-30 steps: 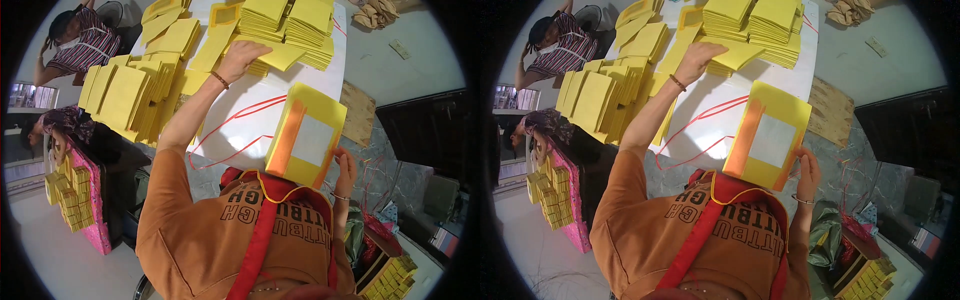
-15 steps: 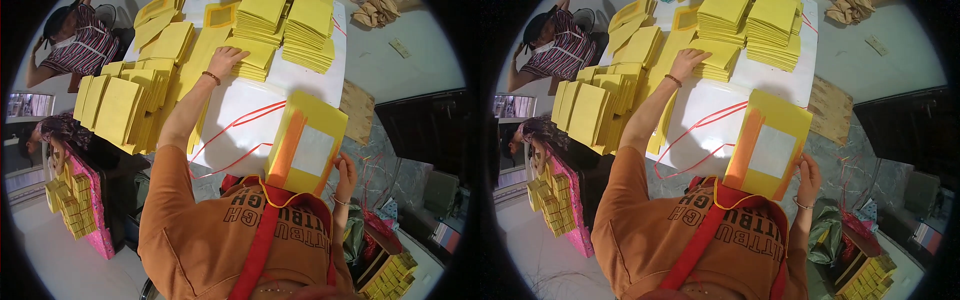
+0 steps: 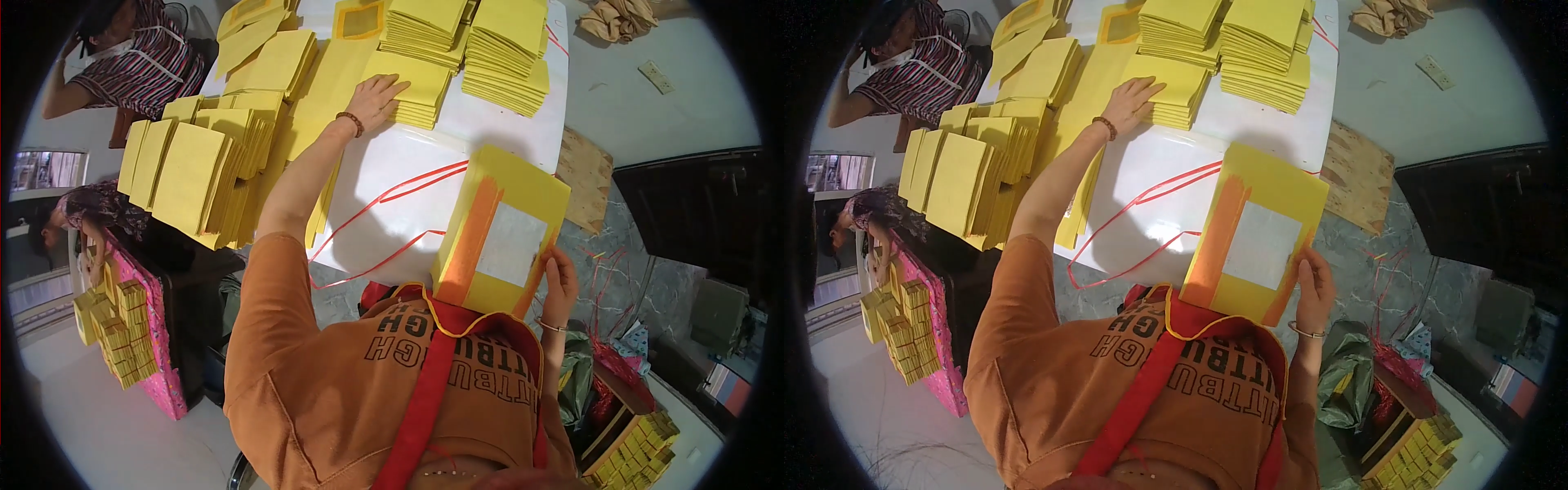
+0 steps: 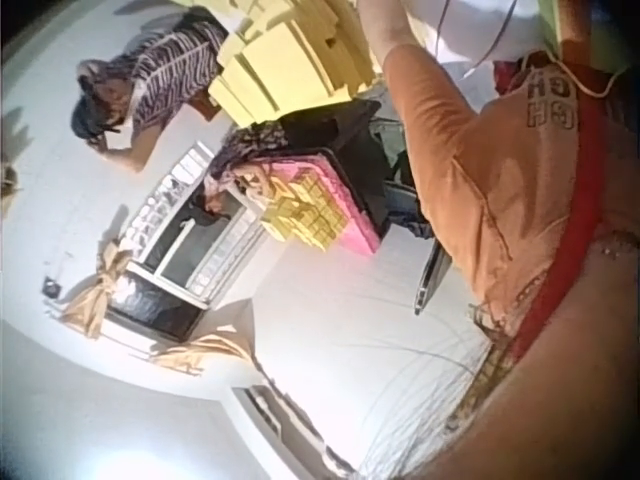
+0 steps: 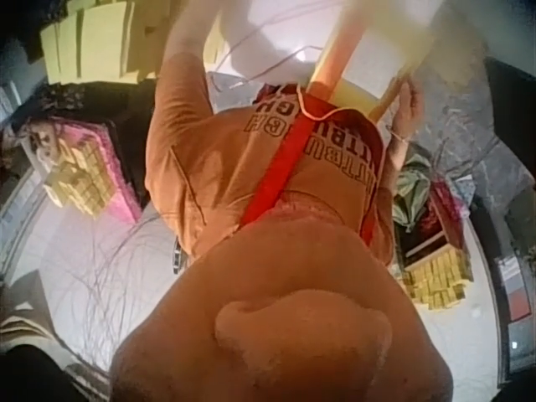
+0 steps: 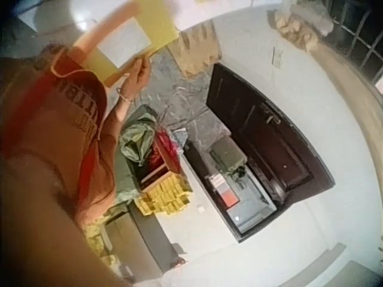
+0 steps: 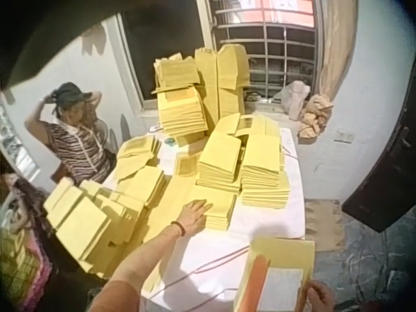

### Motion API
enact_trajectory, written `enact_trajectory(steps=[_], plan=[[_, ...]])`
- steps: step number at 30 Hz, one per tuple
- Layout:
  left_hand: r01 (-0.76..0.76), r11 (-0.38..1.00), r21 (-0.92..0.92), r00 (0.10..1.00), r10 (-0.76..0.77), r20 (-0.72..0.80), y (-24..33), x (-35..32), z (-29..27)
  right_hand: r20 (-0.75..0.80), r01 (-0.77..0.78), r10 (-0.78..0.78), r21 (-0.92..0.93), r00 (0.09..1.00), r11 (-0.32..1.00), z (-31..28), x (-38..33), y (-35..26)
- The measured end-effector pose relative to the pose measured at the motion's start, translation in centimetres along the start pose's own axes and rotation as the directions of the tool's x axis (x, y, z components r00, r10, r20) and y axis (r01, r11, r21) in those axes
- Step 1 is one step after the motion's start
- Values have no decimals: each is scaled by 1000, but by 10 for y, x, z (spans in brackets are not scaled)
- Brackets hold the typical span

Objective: Manually applying silver foil squares to yellow sheets of paper as part of joss paper production.

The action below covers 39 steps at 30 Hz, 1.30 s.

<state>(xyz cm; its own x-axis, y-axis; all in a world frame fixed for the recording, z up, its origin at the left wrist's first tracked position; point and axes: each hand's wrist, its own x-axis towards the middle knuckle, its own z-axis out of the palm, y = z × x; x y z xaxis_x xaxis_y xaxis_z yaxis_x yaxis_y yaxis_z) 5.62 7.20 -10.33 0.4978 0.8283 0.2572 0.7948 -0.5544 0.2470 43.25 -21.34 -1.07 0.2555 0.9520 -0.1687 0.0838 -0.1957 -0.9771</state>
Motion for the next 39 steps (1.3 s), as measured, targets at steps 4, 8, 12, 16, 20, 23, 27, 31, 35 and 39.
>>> enact_trajectory(steps=[4,8,12,16,20,23,27,31,35,39], plan=[[17,989,145,999,-25,48,12,-9,4,-20,-6,6,-4,1000,1000,3,1,2],[-24,968,250,993,-6,121,11,-8,-3,12,41,-41,-49,999,998,1,3,4],[4,963,270,985,-50,163,27,-4,-26,28,85,-85,-4,996,996,2,3,6],[136,971,195,991,-134,-22,17,-23,-27,7,74,-74,-25,997,997,0,3,10],[490,872,-14,862,-487,-141,0,-56,-10,13,84,-84,47,996,995,-1,7,17],[650,759,13,758,-648,-82,-7,-73,1,40,98,-100,36,994,994,2,8,12],[673,736,70,739,-674,-22,-1,-69,-8,34,85,-87,45,996,995,3,9,12],[593,768,244,792,-611,-1,-2,-64,-11,19,103,-103,-5,994,995,7,7,9],[554,785,275,825,-563,-55,-24,-71,-1,10,99,-99,-22,995,995,8,7,8],[593,780,199,796,-605,-5,-28,-62,-20,3,81,-81,16,997,997,7,7,11]])
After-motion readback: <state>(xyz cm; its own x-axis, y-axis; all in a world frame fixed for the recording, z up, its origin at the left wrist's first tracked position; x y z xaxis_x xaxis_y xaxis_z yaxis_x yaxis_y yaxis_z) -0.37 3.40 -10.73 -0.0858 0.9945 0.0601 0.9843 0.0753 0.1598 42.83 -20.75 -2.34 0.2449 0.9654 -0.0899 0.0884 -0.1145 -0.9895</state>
